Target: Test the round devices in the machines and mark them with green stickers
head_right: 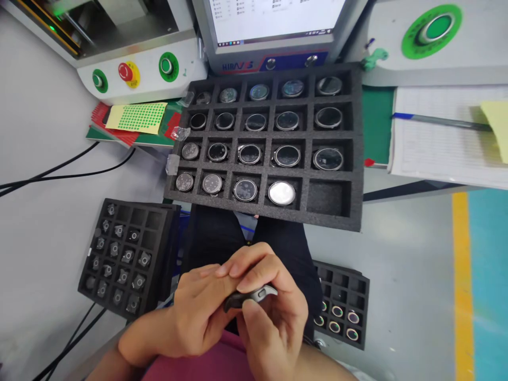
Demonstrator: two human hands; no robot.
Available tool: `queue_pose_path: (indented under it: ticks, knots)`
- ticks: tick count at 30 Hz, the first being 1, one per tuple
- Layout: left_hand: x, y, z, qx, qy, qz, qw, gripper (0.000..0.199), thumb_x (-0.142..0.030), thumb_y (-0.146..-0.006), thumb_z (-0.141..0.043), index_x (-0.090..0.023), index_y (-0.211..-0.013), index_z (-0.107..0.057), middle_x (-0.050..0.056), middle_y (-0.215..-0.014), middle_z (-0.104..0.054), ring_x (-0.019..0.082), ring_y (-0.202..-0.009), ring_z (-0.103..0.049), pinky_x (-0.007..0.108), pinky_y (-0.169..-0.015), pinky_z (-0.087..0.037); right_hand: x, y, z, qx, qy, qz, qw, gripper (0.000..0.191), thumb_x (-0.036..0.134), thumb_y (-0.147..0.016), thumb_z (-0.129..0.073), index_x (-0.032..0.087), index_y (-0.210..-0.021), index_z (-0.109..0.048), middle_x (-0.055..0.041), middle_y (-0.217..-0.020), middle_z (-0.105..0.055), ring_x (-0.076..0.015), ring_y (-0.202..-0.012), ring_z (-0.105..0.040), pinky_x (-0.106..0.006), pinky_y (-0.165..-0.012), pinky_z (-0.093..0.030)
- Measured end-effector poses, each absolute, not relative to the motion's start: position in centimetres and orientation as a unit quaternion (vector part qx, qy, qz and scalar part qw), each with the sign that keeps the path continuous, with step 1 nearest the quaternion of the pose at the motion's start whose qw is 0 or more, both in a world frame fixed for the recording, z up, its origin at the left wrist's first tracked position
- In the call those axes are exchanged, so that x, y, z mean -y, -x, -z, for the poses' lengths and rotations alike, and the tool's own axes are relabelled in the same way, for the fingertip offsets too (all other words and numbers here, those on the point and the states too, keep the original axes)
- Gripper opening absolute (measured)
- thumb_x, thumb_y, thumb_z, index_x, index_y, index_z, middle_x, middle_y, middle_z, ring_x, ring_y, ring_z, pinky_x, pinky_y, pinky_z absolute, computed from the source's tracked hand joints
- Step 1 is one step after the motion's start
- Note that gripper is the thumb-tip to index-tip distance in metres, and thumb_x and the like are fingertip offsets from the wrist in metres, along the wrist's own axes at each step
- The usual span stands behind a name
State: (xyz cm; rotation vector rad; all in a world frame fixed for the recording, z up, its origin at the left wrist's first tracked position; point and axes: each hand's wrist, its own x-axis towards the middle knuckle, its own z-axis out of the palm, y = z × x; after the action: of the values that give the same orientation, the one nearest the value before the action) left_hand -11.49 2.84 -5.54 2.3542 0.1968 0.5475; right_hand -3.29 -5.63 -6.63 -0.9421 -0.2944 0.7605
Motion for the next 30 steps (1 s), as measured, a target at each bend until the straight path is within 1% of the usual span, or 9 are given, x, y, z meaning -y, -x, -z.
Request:
queue_pose_path:
  ticks: [4, 7, 8, 11, 13, 16, 19, 24, 30]
  knots:
    - [-2.9, 11.5, 5.5, -0.064, -0.928, -0.206, 0.305, 0.03, -0.019, -0.1, -0.028, -0.007, -0.108, -0.054, 0.008, -0.081, -0.071, 0.018, -0.065, -0.068, 0.029, -0.06, -0.056, 5.1, 3.5, 6.7, 0.13, 0.395, -0.37, 0.83, 0.008, 0.02, -0.085, -0.059, 0.019, -0.077, -0.057, 0.0001, -0.08, -0.052, -0.0133, -0.076, -0.056, -0.029, -0.071, -0.058]
    - [-2.8, 11.6, 5.4, -0.065, -0.927, -0.197, 0.312, 0.029, -0.018, -0.1, -0.028, -0.008, -0.108, -0.055, 0.007, -0.081, -0.071, 0.018, -0.067, -0.069, 0.028, -0.063, -0.056, 5.4, 3.4, 6.9, 0.131, 0.393, -0.376, 0.829, 0.007, 0.022, -0.087, -0.06, 0.02, -0.08, -0.06, -0.0005, -0.082, -0.053, -0.0135, -0.078, -0.057, -0.029, -0.073, -0.059]
    - [-2.8, 11.7, 5.4, -0.066, -0.923, -0.198, 0.325, 0.028, -0.02, -0.101, -0.029, -0.009, -0.107, -0.055, 0.007, -0.08, -0.071, 0.017, -0.068, -0.069, 0.027, -0.064, -0.056, 5.6, 3.3, 6.8, 0.133, 0.393, -0.383, 0.825, 0.008, 0.026, -0.087, -0.062, 0.021, -0.081, -0.061, -0.0011, -0.083, -0.053, -0.0143, -0.08, -0.058, -0.029, -0.072, -0.059]
    - [-2.7, 11.8, 5.5, -0.077, -0.909, -0.197, 0.36, 0.027, -0.023, -0.102, -0.031, -0.011, -0.106, -0.055, 0.005, -0.078, -0.071, 0.016, -0.07, -0.069, 0.026, -0.067, -0.055, 6.5, 2.8, 6.3, 0.142, 0.392, -0.412, 0.81, 0.023, 0.046, -0.083, -0.068, 0.023, -0.087, -0.064, -0.0033, -0.088, -0.054, -0.0187, -0.084, -0.061, -0.031, -0.066, -0.06]
    - [-2.7, 11.8, 5.5, -0.073, -0.905, -0.196, 0.371, 0.027, -0.024, -0.101, -0.031, -0.011, -0.109, -0.054, 0.005, -0.082, -0.072, 0.017, -0.072, -0.069, 0.027, -0.068, -0.054, 6.9, 2.3, 5.9, 0.158, 0.409, -0.436, 0.786, 0.027, 0.05, -0.08, -0.069, 0.024, -0.088, -0.066, -0.0045, -0.089, -0.055, -0.0215, -0.086, -0.062, -0.033, -0.066, -0.06]
    - [-2.7, 11.8, 5.3, -0.063, -0.906, -0.204, 0.366, 0.028, -0.022, -0.101, -0.032, -0.011, -0.108, -0.056, 0.005, -0.082, -0.072, 0.016, -0.072, -0.069, 0.027, -0.068, -0.053, 6.9, 1.8, 5.5, 0.169, 0.429, -0.445, 0.768, 0.016, 0.039, -0.083, -0.068, 0.024, -0.086, -0.066, -0.0039, -0.087, -0.056, -0.0211, -0.086, -0.064, -0.035, -0.07, -0.06]
    - [-2.7, 11.7, 5.1, -0.065, -0.914, -0.204, 0.344, 0.03, -0.021, -0.101, -0.03, -0.01, -0.102, -0.058, 0.006, -0.079, -0.072, 0.015, -0.071, -0.068, 0.026, -0.067, -0.052, 6.5, 1.9, 5.6, 0.158, 0.413, -0.439, 0.782, 0.01, 0.033, -0.085, -0.067, 0.023, -0.083, -0.065, -0.0015, -0.086, -0.055, -0.0171, -0.084, -0.063, -0.031, -0.071, -0.06]
    - [-2.7, 11.4, 5.3, -0.059, -0.916, -0.232, 0.321, 0.032, -0.018, -0.101, -0.027, -0.01, -0.1, -0.058, 0.004, -0.074, -0.07, 0.013, -0.06, -0.064, 0.025, -0.058, -0.049, 6.0, 3.0, 6.0, 0.146, 0.388, -0.4, 0.818, 0.009, 0.025, -0.087, -0.064, 0.02, -0.08, -0.06, 0.0006, -0.083, -0.053, -0.0127, -0.08, -0.06, -0.029, -0.076, -0.059]
    - [-3.2, 11.6, 6.3, -0.027, -0.91, -0.272, 0.311, 0.033, -0.017, -0.1, -0.027, -0.008, -0.105, -0.058, 0.003, -0.07, -0.068, 0.012, -0.05, -0.059, 0.024, -0.05, -0.046, 5.6, 3.5, 6.7, 0.172, 0.382, -0.352, 0.837, 0.01, 0.019, -0.09, -0.059, 0.019, -0.08, -0.056, 0.0008, -0.083, -0.051, -0.0117, -0.079, -0.057, -0.03, -0.077, -0.06]
